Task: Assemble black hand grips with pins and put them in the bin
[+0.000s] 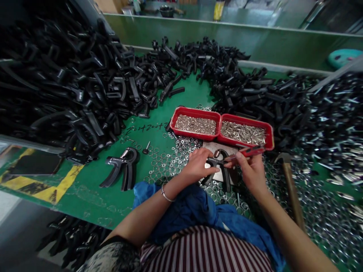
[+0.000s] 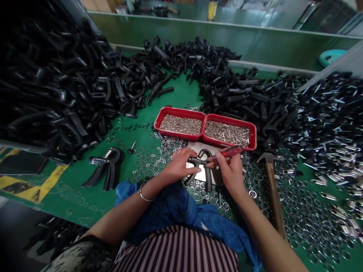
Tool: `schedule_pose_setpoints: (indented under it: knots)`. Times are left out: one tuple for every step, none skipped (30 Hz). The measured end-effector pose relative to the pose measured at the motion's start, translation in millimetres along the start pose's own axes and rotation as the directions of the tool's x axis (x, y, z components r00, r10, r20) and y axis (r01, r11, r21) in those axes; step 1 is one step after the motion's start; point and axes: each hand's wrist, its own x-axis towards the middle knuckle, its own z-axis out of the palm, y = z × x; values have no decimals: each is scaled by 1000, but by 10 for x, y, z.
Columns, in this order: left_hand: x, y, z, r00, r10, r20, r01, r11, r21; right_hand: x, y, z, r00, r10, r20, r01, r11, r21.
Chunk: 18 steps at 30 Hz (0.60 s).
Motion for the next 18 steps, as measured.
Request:
schedule_pose_setpoints:
  knots:
    - [-1, 3, 0, 1000, 4, -3, -4, 1000, 2, -22, 6, 8, 1000, -5, -4, 5, 1000, -12]
    - [-3, 5, 1, 1000, 8, -6, -8, 1000, 4, -38, 6, 17, 1000, -9, -9, 8, 1000, -27]
    - [-5, 7, 1, 1000, 10, -10, -10, 1000, 5, -49, 2, 26, 1000, -14, -16, 13, 999, -48]
    - [-8, 6, 3, 1000, 10, -12, -10, 1000, 6, -59, -3, 33, 1000, -22, -22, 20, 997, -79]
    - [-11, 4, 5, 1000, 9, -13, -9, 1000, 7, -68, -8, 37, 999, -36, -27, 32, 992, -125]
    - [-14, 1, 9, 1000, 7, -14, -7, 1000, 8, -77, -13, 40, 998, -60, -25, 54, 979, -194]
    - [-18, -2, 15, 1000, 7, -16, -6, 1000, 9, -84, -19, 42, 995, -94, -19, 84, 955, -283]
    - [-22, -5, 21, 1000, 8, -18, -8, 1000, 10, -87, -28, 45, 992, -127, -6, 115, 919, -378]
    - [-26, -5, 28, 1000, 12, -22, -11, 1000, 13, -84, -44, 52, 989, -150, 13, 139, 878, -458]
    - [-30, 0, 35, 1000, 14, -26, -14, 1000, 16, -74, -71, 66, 987, -156, 35, 152, 848, -508]
    - [-33, 9, 40, 999, 12, -32, -11, 1000, 21, -59, -111, 88, 988, -146, 51, 151, 842, -519]
    - [-35, 25, 41, 999, 6, -34, -5, 1000, 27, -40, -166, 121, 992, -114, 61, 130, 870, -475]
    - [-35, 46, 39, 1000, -4, -30, 5, 999, 34, -20, -234, 163, 995, -72, 71, 94, 916, -391]
    - [-34, 70, 32, 1000, -18, -21, 19, 999, 43, -1, -312, 211, 996, -33, 86, 57, 955, -292]
    - [-31, 97, 20, 999, -33, -7, 33, 998, 53, 15, -393, 259, 995, -1, 102, 21, 981, -191]
    - [-27, 122, 6, 999, -46, 9, 45, 997, 62, 28, -469, 299, 993, 23, 115, -12, 996, -94]
    - [-22, 142, -9, 998, -54, 23, 52, 996, 70, 40, -530, 323, 992, 38, 122, -37, 999, -6]
    - [-17, 156, -25, 998, -59, 32, 57, 995, 78, 51, -569, 323, 992, 40, 118, -48, 997, 66]
